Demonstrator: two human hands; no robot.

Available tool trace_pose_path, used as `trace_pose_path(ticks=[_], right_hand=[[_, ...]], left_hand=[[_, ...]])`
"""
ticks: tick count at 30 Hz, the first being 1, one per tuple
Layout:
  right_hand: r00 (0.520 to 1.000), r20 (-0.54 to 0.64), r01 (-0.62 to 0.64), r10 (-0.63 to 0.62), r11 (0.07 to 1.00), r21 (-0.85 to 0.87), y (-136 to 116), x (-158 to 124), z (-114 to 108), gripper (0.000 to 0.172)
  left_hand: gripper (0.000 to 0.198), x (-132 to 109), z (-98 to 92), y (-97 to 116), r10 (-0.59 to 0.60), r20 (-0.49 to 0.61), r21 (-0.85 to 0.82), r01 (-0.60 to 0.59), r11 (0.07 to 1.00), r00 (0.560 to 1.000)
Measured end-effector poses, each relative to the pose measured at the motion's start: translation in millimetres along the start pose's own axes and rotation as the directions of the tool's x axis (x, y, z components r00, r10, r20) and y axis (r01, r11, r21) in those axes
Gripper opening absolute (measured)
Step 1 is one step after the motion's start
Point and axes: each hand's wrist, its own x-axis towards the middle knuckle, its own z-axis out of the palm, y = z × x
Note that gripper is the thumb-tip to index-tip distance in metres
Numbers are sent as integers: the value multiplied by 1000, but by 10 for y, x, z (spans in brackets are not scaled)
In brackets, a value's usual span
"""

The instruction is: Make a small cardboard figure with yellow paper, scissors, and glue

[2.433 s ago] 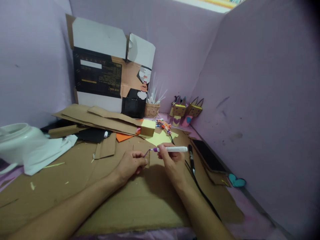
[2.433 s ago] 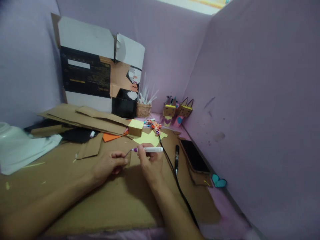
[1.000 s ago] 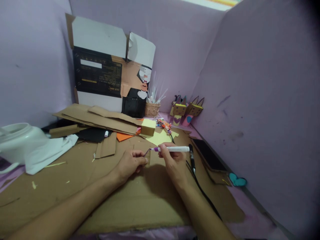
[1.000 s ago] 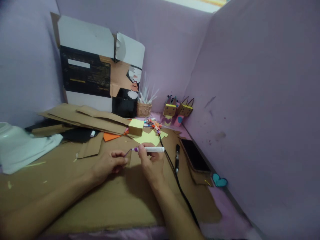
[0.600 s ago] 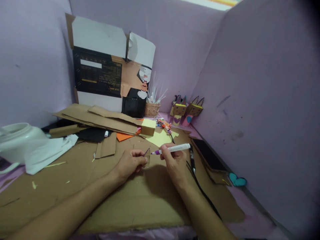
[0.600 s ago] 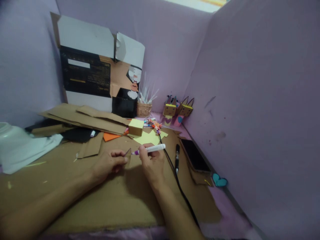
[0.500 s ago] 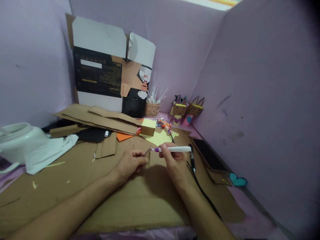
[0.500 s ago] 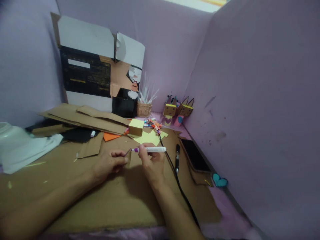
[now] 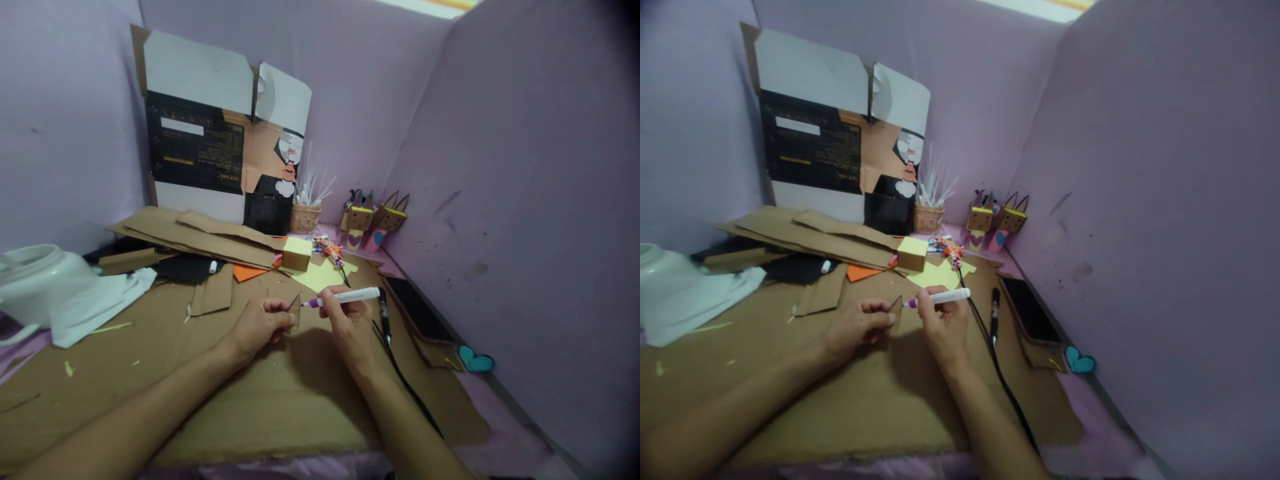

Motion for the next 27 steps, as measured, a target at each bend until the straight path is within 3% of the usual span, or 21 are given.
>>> trace_pose_path(ticks=[7, 20, 27], right_hand=[[1000, -15, 28, -28, 999, 21, -48, 1, 11, 21], [998, 26, -53, 53, 999, -1, -19, -21, -2, 24], [1000, -2, 5, -5, 1000, 25, -62, 2, 14, 23]], left_hand=[[16, -17, 2, 23, 1, 18, 3, -1, 1000, 1000], [16, -3, -19, 11, 28, 13, -23, -28, 999, 1000], [15, -11, -13, 16, 16, 14, -18, -16, 1000, 1000]])
